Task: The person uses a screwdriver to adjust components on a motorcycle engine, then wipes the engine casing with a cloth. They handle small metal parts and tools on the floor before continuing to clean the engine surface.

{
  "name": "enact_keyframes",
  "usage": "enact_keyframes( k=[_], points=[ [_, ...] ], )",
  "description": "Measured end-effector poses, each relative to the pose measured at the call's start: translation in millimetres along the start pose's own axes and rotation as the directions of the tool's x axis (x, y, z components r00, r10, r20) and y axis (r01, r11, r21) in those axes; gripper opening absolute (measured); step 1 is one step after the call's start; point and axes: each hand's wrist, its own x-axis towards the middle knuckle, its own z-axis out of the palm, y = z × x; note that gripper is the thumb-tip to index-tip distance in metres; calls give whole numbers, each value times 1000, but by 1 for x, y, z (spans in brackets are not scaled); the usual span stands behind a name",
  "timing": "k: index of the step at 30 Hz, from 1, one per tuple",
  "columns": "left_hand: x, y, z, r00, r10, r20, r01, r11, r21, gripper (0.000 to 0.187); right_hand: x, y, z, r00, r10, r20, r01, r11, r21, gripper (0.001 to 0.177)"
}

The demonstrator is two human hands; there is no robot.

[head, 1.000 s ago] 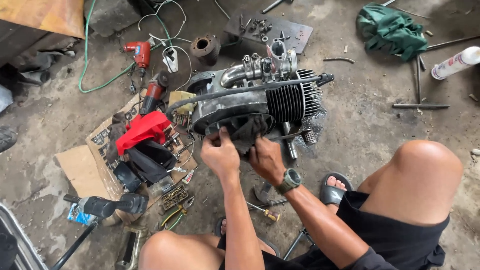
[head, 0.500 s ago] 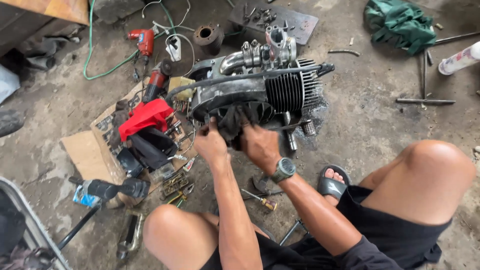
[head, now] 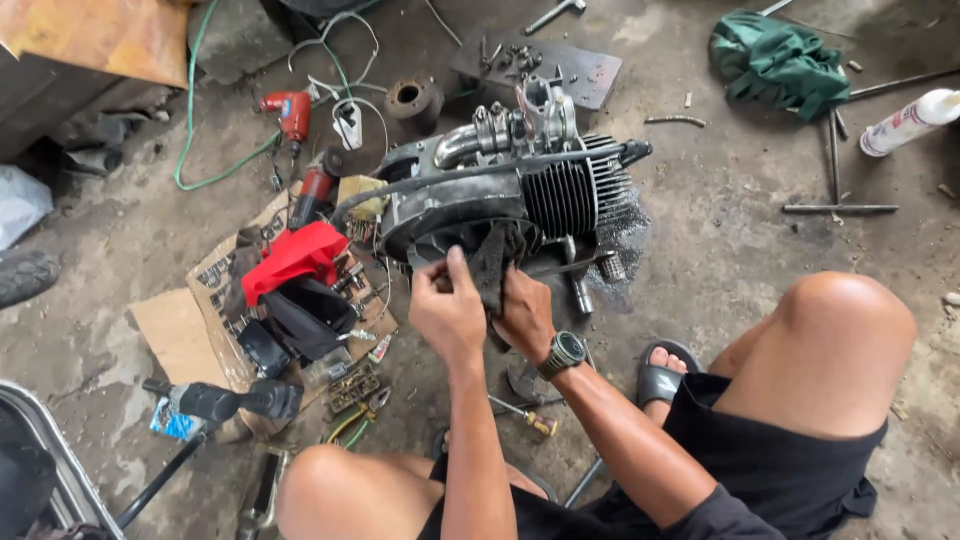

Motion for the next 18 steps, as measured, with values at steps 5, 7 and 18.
enact_keyframes(
  k=[5, 7, 18],
  points=[
    [1, -4, 5, 992, 93, 87, -99, 993, 69, 21, -13, -11, -7, 998, 49, -27, -50, 997, -54, 32],
    [-1, -6, 4, 991, 90, 99, -98, 992, 75, 20, 7, -32, -26, 996, 75, -51, -73, 996, 55, 22],
    [1, 1, 7, 989, 3, 149, -20, 993, 112, 22, -45, -38, -41, 995, 103, 14, -102, 993, -55, 61]
  ],
)
